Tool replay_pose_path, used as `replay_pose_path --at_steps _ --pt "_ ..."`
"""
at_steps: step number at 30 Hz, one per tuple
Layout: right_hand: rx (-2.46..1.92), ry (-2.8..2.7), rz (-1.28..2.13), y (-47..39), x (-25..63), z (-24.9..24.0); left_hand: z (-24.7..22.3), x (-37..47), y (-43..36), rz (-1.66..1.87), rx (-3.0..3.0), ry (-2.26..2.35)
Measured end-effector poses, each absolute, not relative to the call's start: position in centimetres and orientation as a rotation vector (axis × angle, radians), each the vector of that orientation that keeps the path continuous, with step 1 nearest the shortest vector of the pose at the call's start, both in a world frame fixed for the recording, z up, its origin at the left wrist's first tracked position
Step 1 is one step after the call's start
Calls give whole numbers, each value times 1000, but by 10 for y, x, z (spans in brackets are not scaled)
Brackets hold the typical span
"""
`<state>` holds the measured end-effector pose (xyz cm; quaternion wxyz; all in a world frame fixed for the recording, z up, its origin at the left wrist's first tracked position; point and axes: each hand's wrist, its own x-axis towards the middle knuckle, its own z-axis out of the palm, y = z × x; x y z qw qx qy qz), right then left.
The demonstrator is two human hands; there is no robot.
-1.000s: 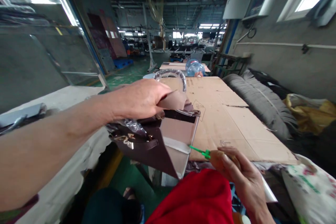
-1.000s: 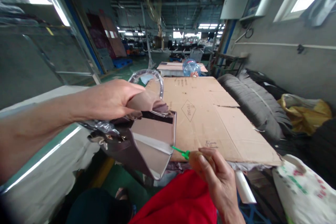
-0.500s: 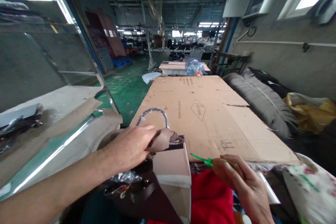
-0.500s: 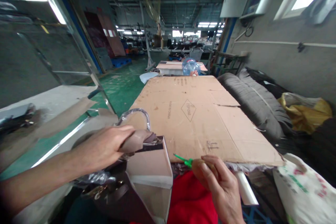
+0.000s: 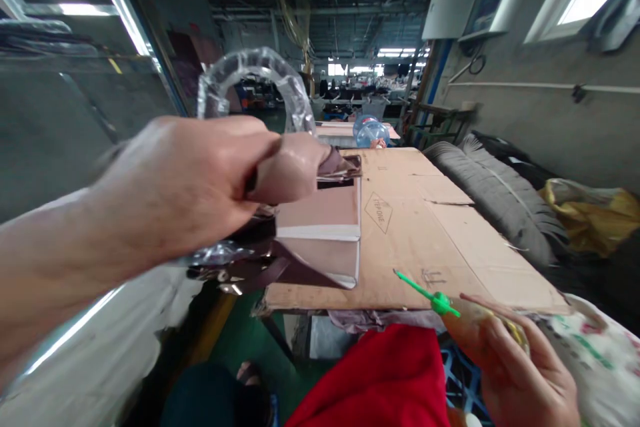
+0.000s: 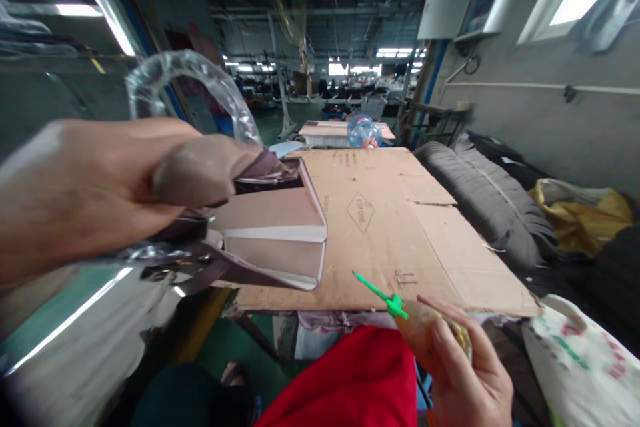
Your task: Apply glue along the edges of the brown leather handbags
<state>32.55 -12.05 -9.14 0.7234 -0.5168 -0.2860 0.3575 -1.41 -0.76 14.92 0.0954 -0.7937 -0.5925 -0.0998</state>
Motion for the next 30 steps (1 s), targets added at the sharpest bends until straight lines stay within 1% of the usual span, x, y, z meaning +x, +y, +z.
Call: replay_pose_path --at_steps 2,6,8,10,14,17,21,25,30 --pt "-1158 -632 744 -123 327 -88 135 12 -5 -183 -2328 -1537" --pt "-1196 -560 729 -126 333 -84 98 45 0 130 -2591 -1281" --pt "-1212 -563 778 -127 335 -87 85 50 -1 159 -2686 -1246" --pt "-1243 -607 840 -126 336 -94 77 49 -3 130 -2738 -1311" --pt "-1380 -863 855 -116 332 -110 74 37 -7 29 -2828 -1523" --pt "-1455 -1061 734 -99 327 -116 75 29 -11 -46 -2848 -1588" --pt "-1427 -1240 607 -70 323 -114 75 23 -11 -109 -2838 -1604" --pt "-1394 -1344 587 -45 324 -112 78 25 1 -102 -2845 -1577" --pt "-1352 -1455 556 -28 325 -117 84 40 25 47 -2799 -1533"
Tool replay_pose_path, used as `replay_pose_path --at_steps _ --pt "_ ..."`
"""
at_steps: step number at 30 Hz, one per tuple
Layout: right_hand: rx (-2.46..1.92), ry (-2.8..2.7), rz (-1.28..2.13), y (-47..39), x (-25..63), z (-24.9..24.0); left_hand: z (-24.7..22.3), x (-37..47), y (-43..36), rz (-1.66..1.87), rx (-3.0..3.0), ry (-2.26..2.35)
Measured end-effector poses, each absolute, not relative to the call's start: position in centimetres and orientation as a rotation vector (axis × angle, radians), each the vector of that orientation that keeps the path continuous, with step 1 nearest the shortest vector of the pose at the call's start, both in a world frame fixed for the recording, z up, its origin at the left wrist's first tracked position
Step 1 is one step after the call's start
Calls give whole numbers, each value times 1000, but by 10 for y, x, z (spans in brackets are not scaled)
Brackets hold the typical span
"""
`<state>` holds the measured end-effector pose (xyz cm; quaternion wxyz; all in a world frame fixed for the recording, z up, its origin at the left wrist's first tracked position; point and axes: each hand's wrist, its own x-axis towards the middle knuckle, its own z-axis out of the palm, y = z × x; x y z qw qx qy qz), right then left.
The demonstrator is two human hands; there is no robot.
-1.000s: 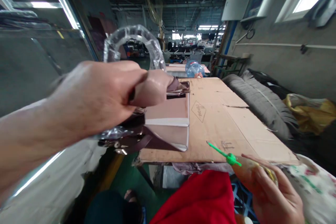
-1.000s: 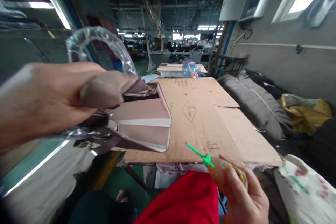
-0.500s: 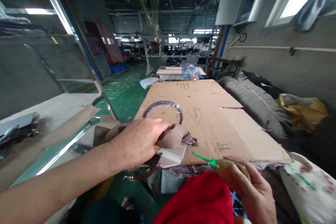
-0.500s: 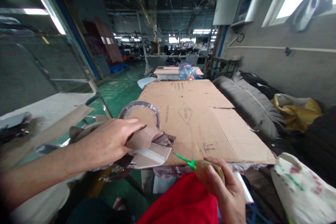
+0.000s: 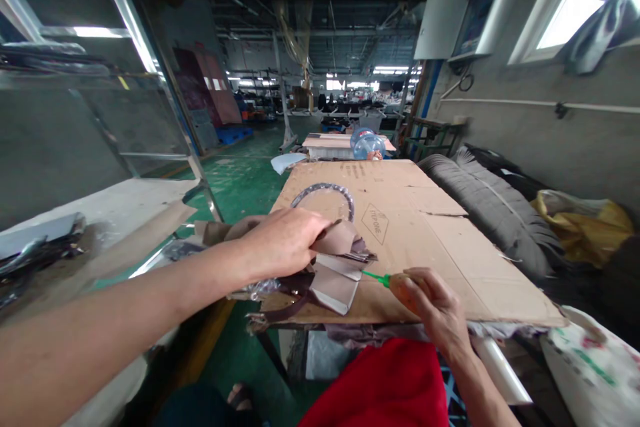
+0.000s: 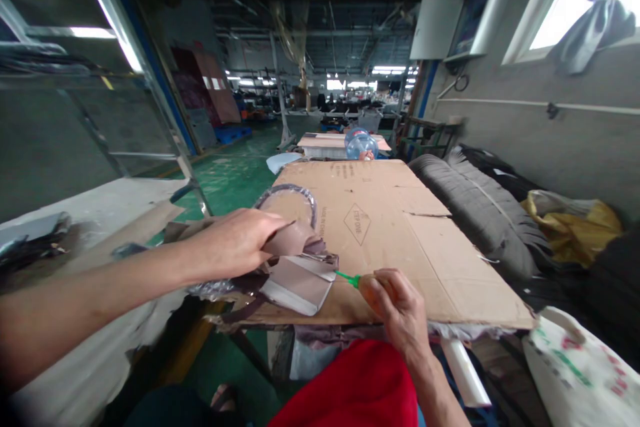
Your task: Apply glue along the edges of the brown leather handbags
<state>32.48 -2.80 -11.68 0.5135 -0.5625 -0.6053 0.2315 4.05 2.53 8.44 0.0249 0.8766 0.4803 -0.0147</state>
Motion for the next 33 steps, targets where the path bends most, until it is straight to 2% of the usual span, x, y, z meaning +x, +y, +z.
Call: replay_pose_path --at_steps 8,20,33 --pt "-1370 -1526 546 -15 325 -120 83 48 48 -78 2728 1495" --pt "-1487 -1489 704 3 333 -117 81 53 70 -49 2848 1491" --pt "-1518 -1378 821 14 335 -118 82 52 69 -26 2854 1448"
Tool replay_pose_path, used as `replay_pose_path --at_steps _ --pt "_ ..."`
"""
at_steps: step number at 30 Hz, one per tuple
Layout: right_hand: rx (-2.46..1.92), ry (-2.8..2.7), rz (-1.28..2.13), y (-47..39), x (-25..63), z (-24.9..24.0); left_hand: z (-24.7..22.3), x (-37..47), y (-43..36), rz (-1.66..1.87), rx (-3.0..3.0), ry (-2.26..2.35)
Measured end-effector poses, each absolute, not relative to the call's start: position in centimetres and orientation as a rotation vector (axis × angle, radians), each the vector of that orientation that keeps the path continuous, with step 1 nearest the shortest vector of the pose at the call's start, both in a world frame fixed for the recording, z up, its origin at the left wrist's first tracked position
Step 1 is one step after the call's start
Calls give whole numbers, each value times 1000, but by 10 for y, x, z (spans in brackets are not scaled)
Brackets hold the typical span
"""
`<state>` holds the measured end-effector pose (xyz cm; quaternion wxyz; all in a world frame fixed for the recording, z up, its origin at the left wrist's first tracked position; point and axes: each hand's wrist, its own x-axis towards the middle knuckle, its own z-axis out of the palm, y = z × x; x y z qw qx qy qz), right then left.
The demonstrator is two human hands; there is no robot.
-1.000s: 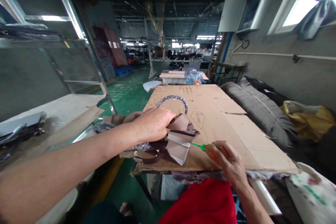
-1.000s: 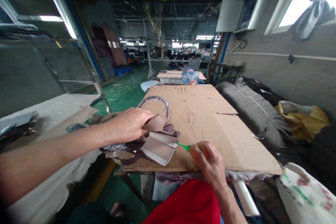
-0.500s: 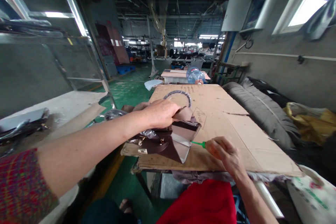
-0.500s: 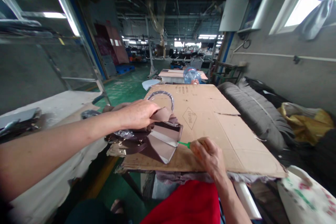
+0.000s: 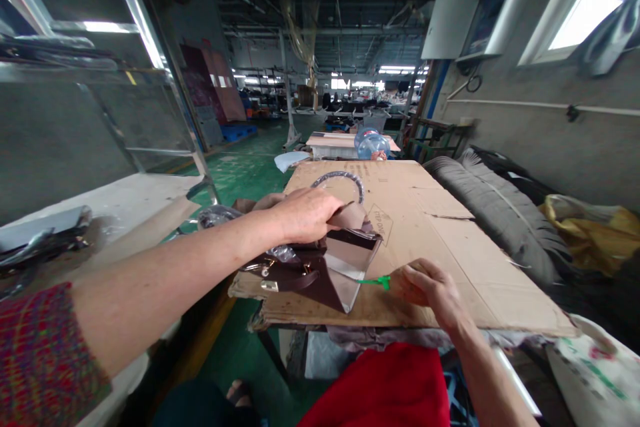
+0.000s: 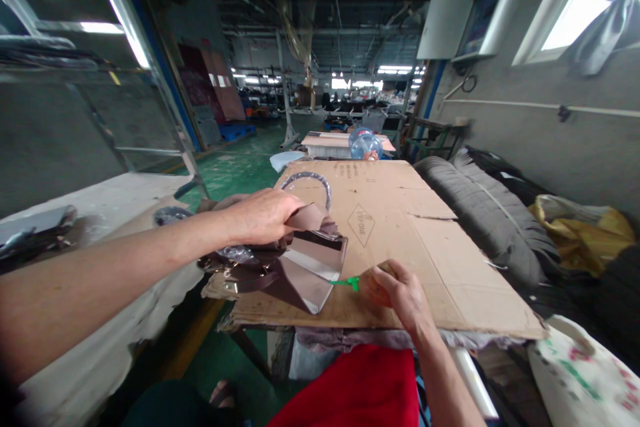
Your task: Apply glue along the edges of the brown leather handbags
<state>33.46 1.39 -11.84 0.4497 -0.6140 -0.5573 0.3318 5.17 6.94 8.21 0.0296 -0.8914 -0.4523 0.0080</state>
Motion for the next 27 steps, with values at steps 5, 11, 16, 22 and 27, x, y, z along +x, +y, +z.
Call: replay_pose_path --at_steps 5,11,16,22,27 --pt "-1533 -1340 811 15 336 -118 80 49 70 10 -2763 -1371" --pt "-1530 -1331 827 16 337 -118 78 50 70 9 -2762 -1383" --pt "-1517 -1353 861 14 335 -121 78 50 68 -2 -2759 -1387" --pt "-1485 -1398 894 1 334 -124 79 47 65 -40 -2789 -1384" --pt "-1429 -1462 908 -8 330 -119 79 46 65 -32 -2792 -1392"
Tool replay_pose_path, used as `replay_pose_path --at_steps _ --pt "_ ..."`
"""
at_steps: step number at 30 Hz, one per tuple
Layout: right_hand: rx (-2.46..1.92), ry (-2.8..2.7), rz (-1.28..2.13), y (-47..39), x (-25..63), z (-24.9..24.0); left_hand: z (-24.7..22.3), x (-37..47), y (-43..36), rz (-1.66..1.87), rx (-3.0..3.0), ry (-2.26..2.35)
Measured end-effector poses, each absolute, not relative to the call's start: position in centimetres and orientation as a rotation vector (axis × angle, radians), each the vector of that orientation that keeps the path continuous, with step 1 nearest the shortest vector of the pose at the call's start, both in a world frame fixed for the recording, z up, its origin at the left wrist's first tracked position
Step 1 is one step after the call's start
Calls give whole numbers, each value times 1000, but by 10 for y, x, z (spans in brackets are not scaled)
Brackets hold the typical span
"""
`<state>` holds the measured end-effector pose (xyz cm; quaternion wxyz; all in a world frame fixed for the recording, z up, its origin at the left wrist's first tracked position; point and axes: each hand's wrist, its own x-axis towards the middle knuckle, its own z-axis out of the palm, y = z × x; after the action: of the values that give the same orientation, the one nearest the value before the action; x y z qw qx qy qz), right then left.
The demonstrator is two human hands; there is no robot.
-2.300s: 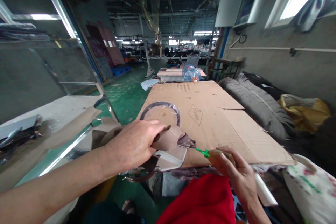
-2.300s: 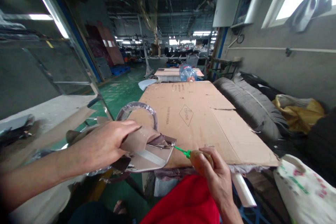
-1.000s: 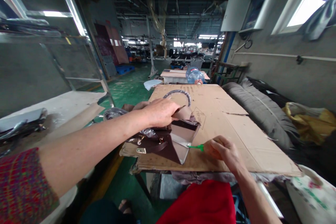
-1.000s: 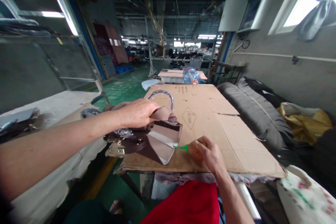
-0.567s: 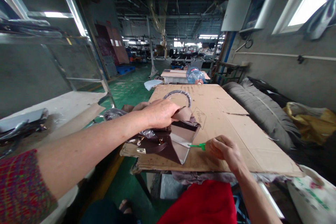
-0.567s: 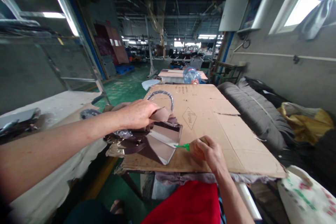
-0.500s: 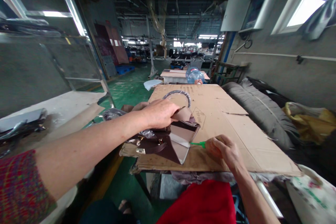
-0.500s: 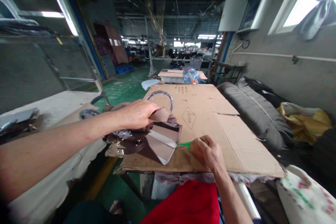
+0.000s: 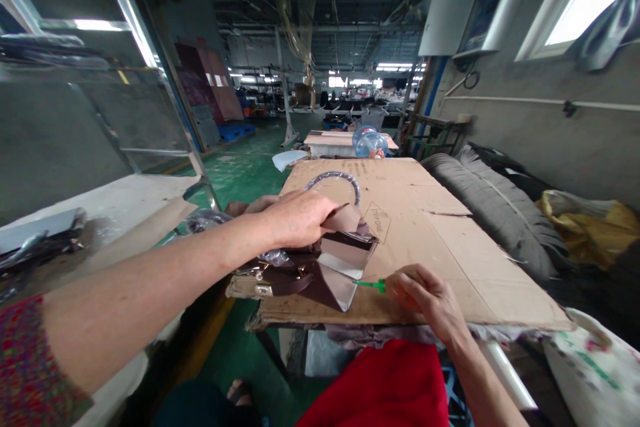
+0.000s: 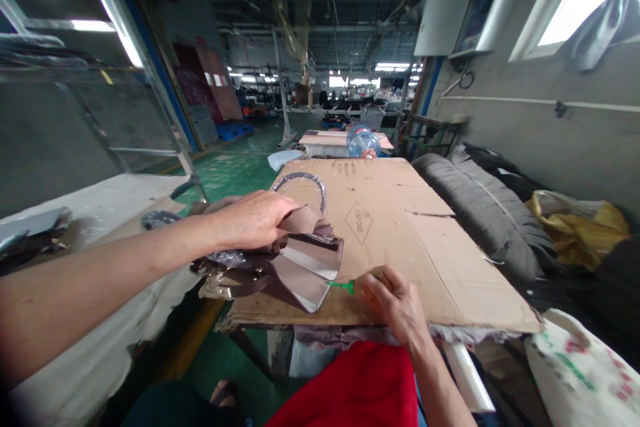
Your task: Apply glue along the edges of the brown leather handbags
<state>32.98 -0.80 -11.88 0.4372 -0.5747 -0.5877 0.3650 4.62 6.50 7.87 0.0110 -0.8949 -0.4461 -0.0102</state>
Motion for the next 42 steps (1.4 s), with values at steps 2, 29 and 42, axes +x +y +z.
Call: replay_pose_path --at_steps 2,29,42 --pt "-1405 -1482 881 -11 329 -115 80 47 63 -24 -2795 -1400" --pt "-1297 -1619 747 -29 324 -116 81 36 36 31 -2839 -1445" --pt "-1266 -1646 809 -35 317 -119 74 19 11 -12 -2938 -1495"
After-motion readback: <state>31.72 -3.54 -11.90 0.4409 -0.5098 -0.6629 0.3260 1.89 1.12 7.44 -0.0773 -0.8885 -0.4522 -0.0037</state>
